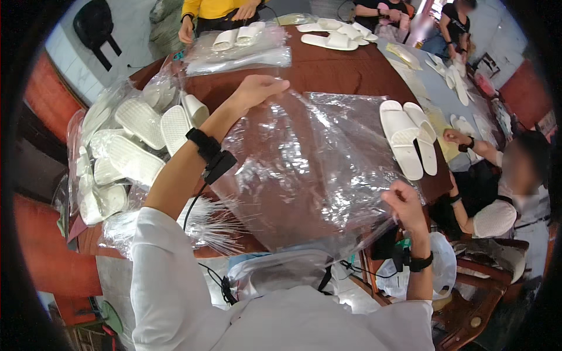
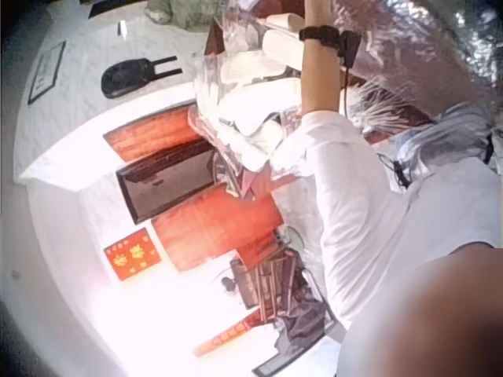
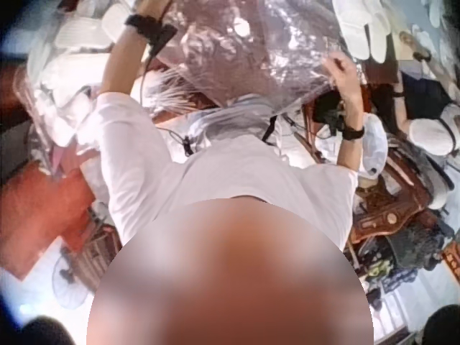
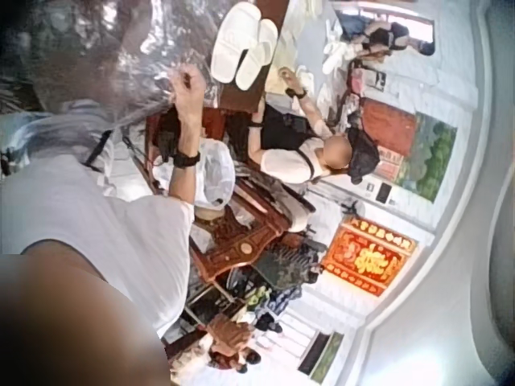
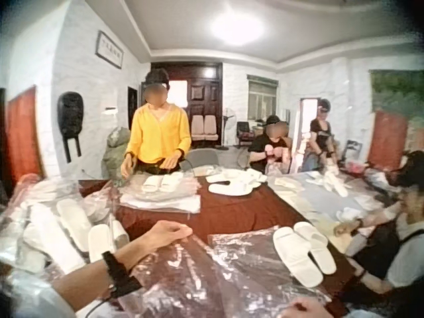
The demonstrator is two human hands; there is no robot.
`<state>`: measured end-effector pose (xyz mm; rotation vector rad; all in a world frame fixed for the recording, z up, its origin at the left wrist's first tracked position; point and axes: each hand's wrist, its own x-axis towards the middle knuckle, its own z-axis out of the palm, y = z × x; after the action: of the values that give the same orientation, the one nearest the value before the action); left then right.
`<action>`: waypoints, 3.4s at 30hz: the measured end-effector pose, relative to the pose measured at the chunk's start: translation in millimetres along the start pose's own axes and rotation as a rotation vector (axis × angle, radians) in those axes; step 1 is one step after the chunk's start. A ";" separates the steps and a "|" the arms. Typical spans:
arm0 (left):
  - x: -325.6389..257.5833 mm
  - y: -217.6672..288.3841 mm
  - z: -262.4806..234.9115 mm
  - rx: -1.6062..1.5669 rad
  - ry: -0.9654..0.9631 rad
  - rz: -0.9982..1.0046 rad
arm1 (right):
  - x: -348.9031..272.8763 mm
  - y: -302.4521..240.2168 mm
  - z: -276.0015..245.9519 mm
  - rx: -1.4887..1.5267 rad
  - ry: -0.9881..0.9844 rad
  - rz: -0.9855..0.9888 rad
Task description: The recorder and others are packaging white slides into plastic bags at a large table in a manufacturing setting.
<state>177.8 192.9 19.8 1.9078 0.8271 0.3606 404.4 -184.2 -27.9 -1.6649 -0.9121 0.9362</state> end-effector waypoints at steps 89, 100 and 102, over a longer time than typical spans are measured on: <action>-146.5 -150.0 -50.7 0.262 0.678 -0.742 | 141.1 -73.4 331.1 -0.815 -0.391 -0.493; -160.8 -147.9 -71.0 -0.412 0.458 -0.617 | 167.8 -70.3 345.2 -0.603 -0.105 -0.638; -172.1 -127.1 -59.1 -0.978 0.417 -0.539 | 164.3 -76.9 322.2 -0.588 -0.028 -0.666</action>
<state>-29.9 151.1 -46.3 0.6760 1.1187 0.6779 174.1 104.1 -51.8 -1.6246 -1.7367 0.2379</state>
